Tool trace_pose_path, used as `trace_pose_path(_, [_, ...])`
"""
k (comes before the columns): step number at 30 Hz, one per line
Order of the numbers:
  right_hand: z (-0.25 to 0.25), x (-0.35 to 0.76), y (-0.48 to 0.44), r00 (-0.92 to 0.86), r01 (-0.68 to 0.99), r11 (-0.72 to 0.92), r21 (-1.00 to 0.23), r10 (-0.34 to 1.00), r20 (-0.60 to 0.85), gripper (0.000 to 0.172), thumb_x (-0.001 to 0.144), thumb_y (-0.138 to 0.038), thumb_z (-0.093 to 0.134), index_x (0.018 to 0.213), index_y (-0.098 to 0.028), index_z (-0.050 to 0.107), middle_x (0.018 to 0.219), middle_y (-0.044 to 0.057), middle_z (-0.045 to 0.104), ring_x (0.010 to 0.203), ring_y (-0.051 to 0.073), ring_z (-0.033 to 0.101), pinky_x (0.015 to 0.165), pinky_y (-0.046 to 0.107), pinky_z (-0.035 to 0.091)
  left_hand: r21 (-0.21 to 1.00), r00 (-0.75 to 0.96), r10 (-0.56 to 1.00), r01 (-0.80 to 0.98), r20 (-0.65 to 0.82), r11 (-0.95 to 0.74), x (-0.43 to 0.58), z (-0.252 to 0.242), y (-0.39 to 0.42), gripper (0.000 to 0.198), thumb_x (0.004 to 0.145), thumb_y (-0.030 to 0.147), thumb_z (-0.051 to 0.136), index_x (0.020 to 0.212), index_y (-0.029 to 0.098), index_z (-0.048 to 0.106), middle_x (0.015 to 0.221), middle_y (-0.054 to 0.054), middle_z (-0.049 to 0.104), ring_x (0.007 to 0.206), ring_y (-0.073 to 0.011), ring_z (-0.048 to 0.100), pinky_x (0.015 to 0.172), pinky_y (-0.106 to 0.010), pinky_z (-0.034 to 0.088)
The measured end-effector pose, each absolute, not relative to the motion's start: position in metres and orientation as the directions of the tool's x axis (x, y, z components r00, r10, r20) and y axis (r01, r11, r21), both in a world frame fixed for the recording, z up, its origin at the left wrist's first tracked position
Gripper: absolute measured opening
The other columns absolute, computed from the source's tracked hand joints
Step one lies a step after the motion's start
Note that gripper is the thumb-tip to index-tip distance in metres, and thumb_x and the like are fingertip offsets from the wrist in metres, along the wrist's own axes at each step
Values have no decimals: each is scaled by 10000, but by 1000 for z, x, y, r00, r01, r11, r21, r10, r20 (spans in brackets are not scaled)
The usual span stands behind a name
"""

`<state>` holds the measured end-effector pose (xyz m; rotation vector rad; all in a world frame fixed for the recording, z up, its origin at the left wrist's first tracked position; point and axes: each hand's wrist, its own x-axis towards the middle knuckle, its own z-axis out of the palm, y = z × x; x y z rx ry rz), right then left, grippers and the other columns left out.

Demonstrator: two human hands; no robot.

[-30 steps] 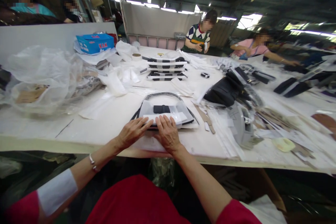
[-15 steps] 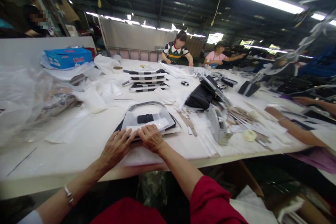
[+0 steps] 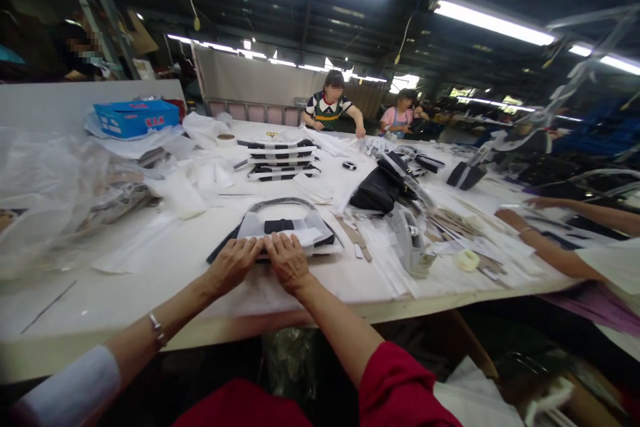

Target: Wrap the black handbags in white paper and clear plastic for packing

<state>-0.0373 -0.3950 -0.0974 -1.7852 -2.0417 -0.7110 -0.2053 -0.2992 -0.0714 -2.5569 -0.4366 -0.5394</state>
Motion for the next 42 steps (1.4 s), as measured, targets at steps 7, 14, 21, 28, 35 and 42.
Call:
trace_pose_path(7, [-77,-23,-388,-195,976,103,192,803,563,337,977,-257,470,1297,-158,505,1108,125,663,1048,247,567,916,414,424,-317,839,189,388,510,-865,-201,-56,-304,426,840,45,438,1236,99,586,1013,-132,667,852,-248,631,745,-376,470])
trace_pose_path(14, [-74,-19,-381,-258,955,137,262,820,511,230,1016,-263,394,1144,-173,562,954,75,667,863,214,574,780,357,407,-424,750,24,399,660,-813,-201,-68,-311,447,842,53,404,1255,20,570,1294,-235,595,1263,-360,514,1102,-562,320])
trace_pose_path(21, [-71,-22,-382,-270,955,166,247,831,486,206,1013,-248,397,1077,-170,577,923,70,669,828,211,577,746,358,413,-395,742,11,369,670,-841,-202,-77,-300,386,886,30,397,1217,94,586,1103,-158,687,979,-259,654,878,-387,498])
trace_pose_path(28, [-80,-28,-396,-241,970,188,154,825,511,266,1000,-261,444,1218,-151,550,1088,102,682,1041,220,596,916,395,442,-312,721,11,313,693,-897,-207,-84,-302,335,901,51,411,1147,153,614,1013,-104,709,874,-222,661,778,-347,498])
trace_pose_path(35, [-60,16,-474,-111,986,168,-14,712,694,297,971,-208,489,1246,-199,600,1221,68,684,1236,171,550,1118,393,370,-277,709,96,393,699,-877,-214,-103,-311,318,912,46,445,1139,174,627,1053,-79,721,897,-222,665,763,-345,473])
trace_pose_path(42, [-95,157,-576,454,866,-466,-181,581,675,316,987,-293,424,1014,-167,713,974,116,753,908,235,707,840,399,557,-242,669,136,441,731,-864,-214,-115,-318,301,925,56,466,1170,171,599,1086,-75,725,938,-231,668,810,-352,459])
